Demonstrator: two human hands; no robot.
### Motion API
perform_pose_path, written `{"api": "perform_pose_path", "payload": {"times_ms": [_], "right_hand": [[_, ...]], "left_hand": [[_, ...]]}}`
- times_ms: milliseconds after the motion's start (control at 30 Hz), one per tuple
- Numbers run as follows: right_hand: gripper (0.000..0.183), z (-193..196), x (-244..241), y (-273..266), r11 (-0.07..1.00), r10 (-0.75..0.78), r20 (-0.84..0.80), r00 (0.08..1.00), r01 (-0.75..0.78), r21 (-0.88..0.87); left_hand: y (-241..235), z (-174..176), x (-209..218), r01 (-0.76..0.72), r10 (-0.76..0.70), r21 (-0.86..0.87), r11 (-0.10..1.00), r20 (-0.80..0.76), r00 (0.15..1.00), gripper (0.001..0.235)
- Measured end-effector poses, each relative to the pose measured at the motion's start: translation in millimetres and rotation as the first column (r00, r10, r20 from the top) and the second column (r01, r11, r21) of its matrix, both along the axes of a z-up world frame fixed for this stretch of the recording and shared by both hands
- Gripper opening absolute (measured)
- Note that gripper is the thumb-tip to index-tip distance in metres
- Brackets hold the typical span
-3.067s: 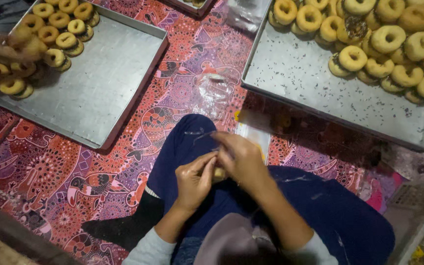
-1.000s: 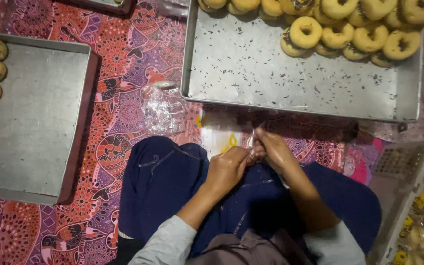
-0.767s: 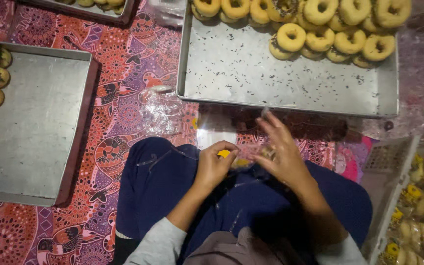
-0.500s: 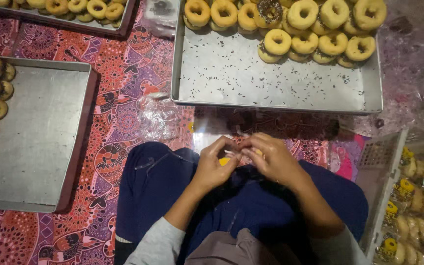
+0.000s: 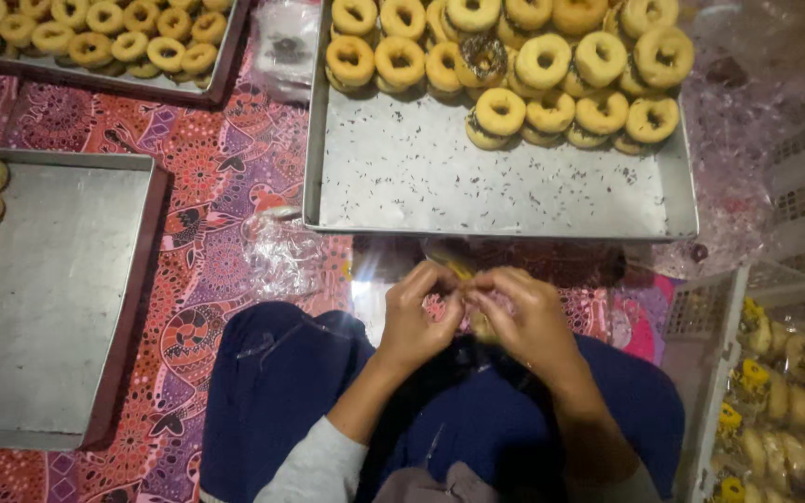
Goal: The person sits on a patterned floor mat and repeatedly picks doughnuts from a metal tray, places them into small clear plastic bags, and sets the filled bags into a white plastic basket. Another person is visible in the background handling doughnuts on a separate tray.
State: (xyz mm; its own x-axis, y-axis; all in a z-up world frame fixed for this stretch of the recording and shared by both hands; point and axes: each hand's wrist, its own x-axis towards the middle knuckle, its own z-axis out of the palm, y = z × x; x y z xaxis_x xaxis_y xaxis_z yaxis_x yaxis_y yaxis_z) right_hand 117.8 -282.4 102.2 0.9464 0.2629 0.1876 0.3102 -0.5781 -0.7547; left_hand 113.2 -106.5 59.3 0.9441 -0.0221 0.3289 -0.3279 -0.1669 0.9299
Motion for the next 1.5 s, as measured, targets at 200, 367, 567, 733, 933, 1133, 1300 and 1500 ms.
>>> {"api": "perform_pose_path", "payload": {"times_ms": [200, 367, 567, 733, 933, 1133, 1300, 1500], "right_hand": [[0.015, -10.5, 8.1, 9.8, 0.978, -0.203, 0.006, 0.979, 0.202, 0.059], [0.027, -9.8, 6.7, 16.8, 0.800, -0.113, -0.483, 0.869, 0.367, 0.474], [0.046, 9.0, 15.9, -4.7, 0.988, 0.151, 0.277, 0.949, -0.135, -0.078], [0.020, 13.1, 10.5, -3.4, 0.974, 0.097, 0.049, 0.994, -0.085, -0.209], [0.017, 14.6, 9.4, 5.0, 0.985, 0.163, -0.116, 0.980, -0.169, -0.037], [0.023, 41.0, -16.5, 24.4, 0.980, -0.143, 0.385, 0.912, 0.184, -0.073], [0.034, 9.0, -11.7, 26.9, 0.974, -0.071, 0.299, 0.951, 0.132, -0.186], [0.037, -35.3, 22.3, 20.4, 0.990, 0.032, 0.351, 0.936, 0.018, -0.137]], "left_hand": [[-5.7, 5.3, 1.2, -0.209, 0.188, 0.096, 0.973, 0.187, 0.964, 0.045], [-10.1, -0.2, -11.0, -0.026, 0.014, 0.100, 0.995, 0.125, 0.992, 0.035], [6.7, -8.0, -5.6, 0.013, -0.017, -0.036, 0.999, -0.119, 0.993, 0.014], [27.2, 9.7, -1.2, 0.070, -0.066, 0.170, 0.983, -0.027, 0.997, 0.019], [26.3, 15.5, 5.8, 0.012, -0.009, 0.171, 0.985, -0.017, 1.000, 0.011], [7.5, 2.8, 19.4, -0.359, 0.349, 0.171, 0.918, 0.081, 0.933, 0.012], [-21.4, 7.7, -0.2, -0.125, 0.123, -0.010, 0.992, 0.264, 0.957, 0.017], [-20.2, 10.7, 28.1, -0.288, 0.028, -0.767, 0.573, -0.334, 0.942, 0.070]]}}
